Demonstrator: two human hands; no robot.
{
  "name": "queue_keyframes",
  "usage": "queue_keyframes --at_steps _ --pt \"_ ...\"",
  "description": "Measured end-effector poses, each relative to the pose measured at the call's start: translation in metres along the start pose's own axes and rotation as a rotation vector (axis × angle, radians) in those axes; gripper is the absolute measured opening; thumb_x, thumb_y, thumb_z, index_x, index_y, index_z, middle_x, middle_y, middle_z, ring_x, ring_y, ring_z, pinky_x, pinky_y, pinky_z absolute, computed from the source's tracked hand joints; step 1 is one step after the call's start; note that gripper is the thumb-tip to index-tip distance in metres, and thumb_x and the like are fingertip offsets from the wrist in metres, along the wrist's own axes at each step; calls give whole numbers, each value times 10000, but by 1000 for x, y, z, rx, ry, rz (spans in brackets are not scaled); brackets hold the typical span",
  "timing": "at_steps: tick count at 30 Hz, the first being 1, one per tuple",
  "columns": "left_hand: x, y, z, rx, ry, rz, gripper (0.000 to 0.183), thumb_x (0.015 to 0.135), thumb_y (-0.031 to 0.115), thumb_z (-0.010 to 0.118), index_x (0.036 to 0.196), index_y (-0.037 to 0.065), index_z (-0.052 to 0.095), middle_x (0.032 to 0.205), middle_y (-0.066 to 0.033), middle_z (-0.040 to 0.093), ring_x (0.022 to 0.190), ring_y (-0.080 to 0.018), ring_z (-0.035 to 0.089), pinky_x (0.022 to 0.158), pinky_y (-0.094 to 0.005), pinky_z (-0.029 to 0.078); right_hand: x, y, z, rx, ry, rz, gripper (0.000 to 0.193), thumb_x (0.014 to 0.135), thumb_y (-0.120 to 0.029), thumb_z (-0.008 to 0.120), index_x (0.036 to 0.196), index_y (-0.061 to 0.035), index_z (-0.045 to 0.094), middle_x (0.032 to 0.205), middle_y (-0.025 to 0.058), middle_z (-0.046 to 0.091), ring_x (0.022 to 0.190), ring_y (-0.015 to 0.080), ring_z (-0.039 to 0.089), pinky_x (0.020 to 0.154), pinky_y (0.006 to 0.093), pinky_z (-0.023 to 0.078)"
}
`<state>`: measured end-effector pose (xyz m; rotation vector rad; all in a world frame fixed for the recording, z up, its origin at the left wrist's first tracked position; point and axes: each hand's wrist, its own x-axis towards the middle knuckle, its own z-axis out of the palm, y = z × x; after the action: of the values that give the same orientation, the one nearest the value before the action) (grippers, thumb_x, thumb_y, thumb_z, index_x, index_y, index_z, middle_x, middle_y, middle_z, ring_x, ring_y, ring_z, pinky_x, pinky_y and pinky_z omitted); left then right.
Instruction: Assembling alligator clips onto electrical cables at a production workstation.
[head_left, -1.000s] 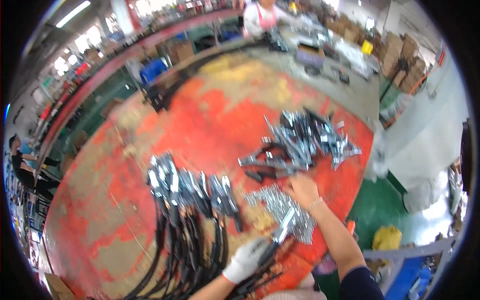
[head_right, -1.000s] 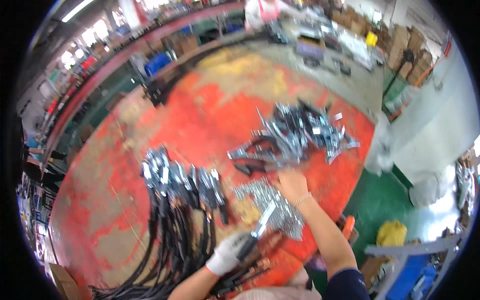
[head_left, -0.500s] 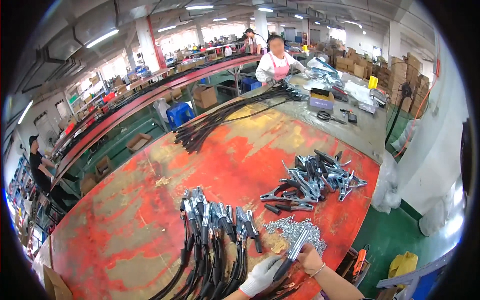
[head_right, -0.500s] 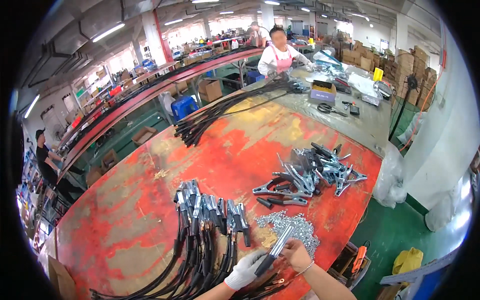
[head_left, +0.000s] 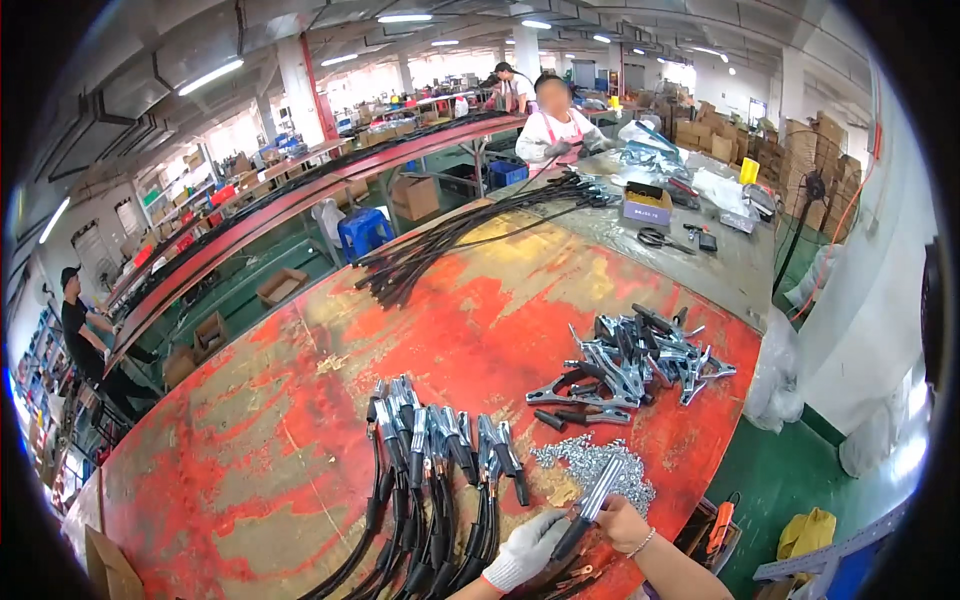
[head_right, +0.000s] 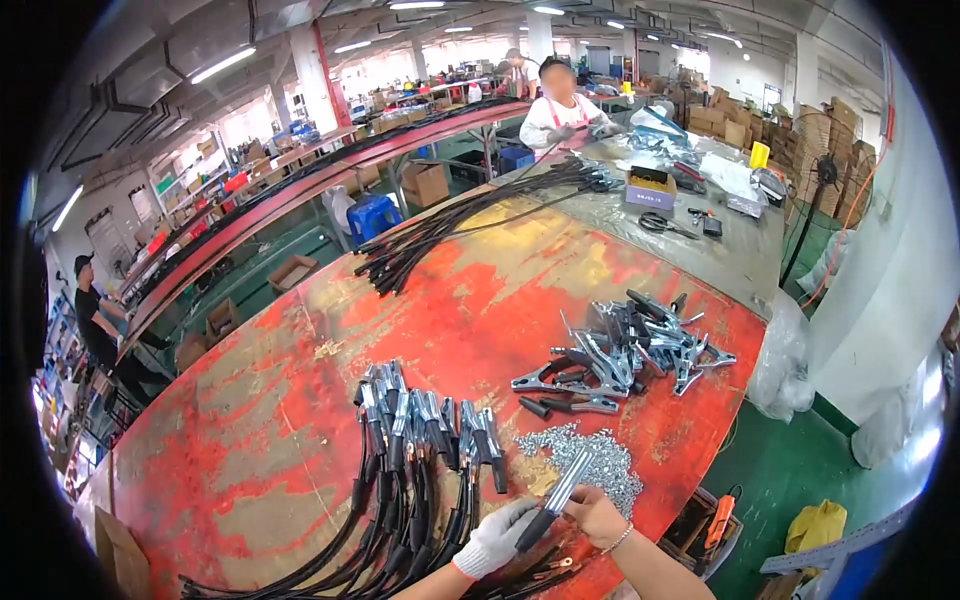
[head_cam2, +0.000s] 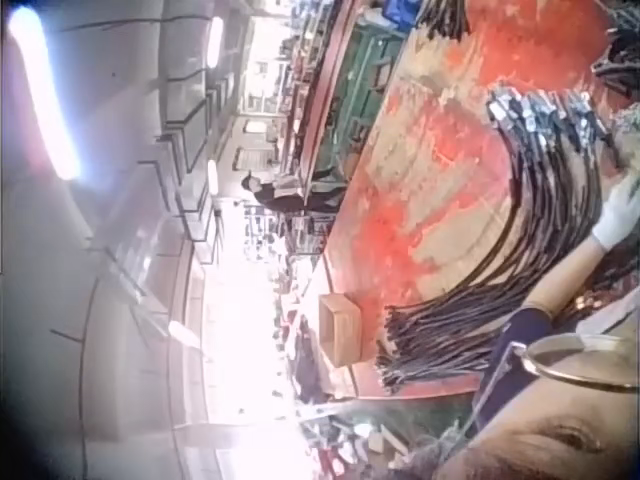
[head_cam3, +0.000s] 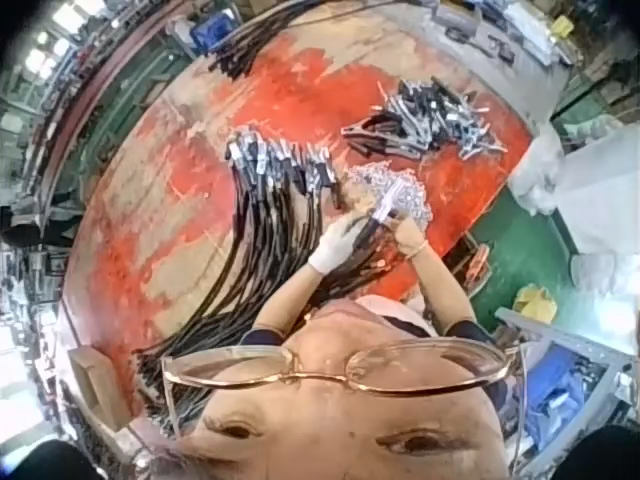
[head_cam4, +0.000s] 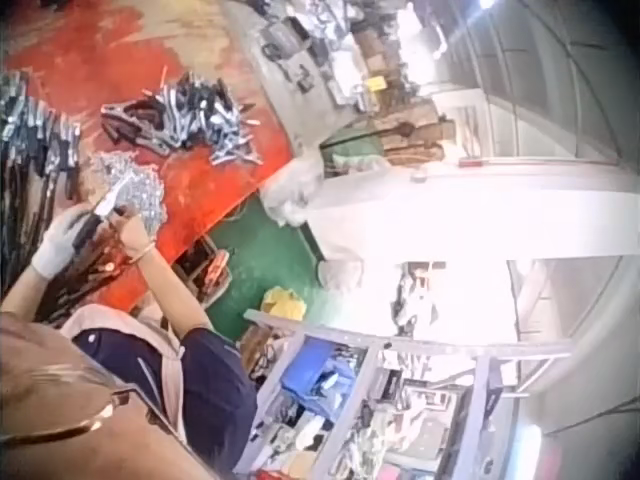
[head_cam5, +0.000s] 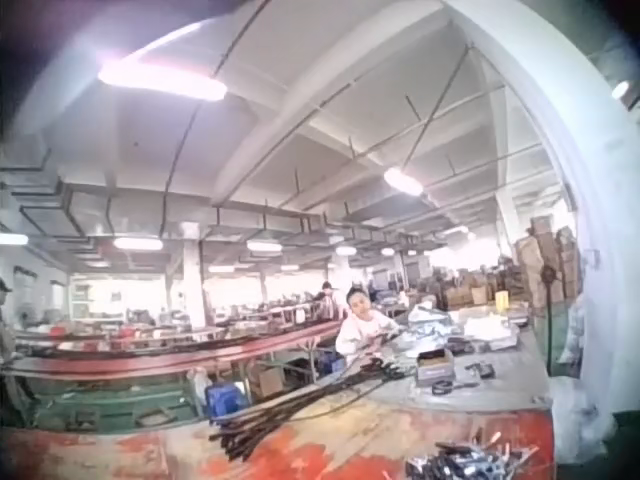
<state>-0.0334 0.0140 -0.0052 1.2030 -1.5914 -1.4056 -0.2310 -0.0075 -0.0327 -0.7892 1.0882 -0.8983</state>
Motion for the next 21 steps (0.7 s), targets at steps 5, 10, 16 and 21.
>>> queue_keyframes --at_steps 5,10,16,21 --pt "0 7 -2 -2 -25 -74 314 986 194 525 1234 5 563 915 -49 619 800 -90 557 711 -245 468 -11 -16 13 168 -39 18 168 918 -85 572 1009 17 669 940 90 703 747 114 633 568 205 463" --pt "1 0 0 19 -29 -54 314 985 209 528 1231 19 572 926 -69 627 810 -105 569 718 -265 476 -5 -11 -3 57 -87 22 189 933 -75 552 1060 26 650 1005 101 699 862 156 658 671 252 512" --pt "-5 14 -6 118 26 44 380 969 240 539 1289 39 501 968 -139 662 840 -216 657 713 -349 512 -15 -30 4 357 -118 129 241 948 -99 548 1147 28 597 1029 107 687 985 188 651 826 320 536" --pt "10 31 -1 785 -41 298 435 912 263 566 1311 99 509 788 -103 670 572 -290 644 505 -413 513 -22 -8 -18 89 33 19 240 932 -73 587 1153 20 580 1067 91 665 921 188 659 802 348 551"
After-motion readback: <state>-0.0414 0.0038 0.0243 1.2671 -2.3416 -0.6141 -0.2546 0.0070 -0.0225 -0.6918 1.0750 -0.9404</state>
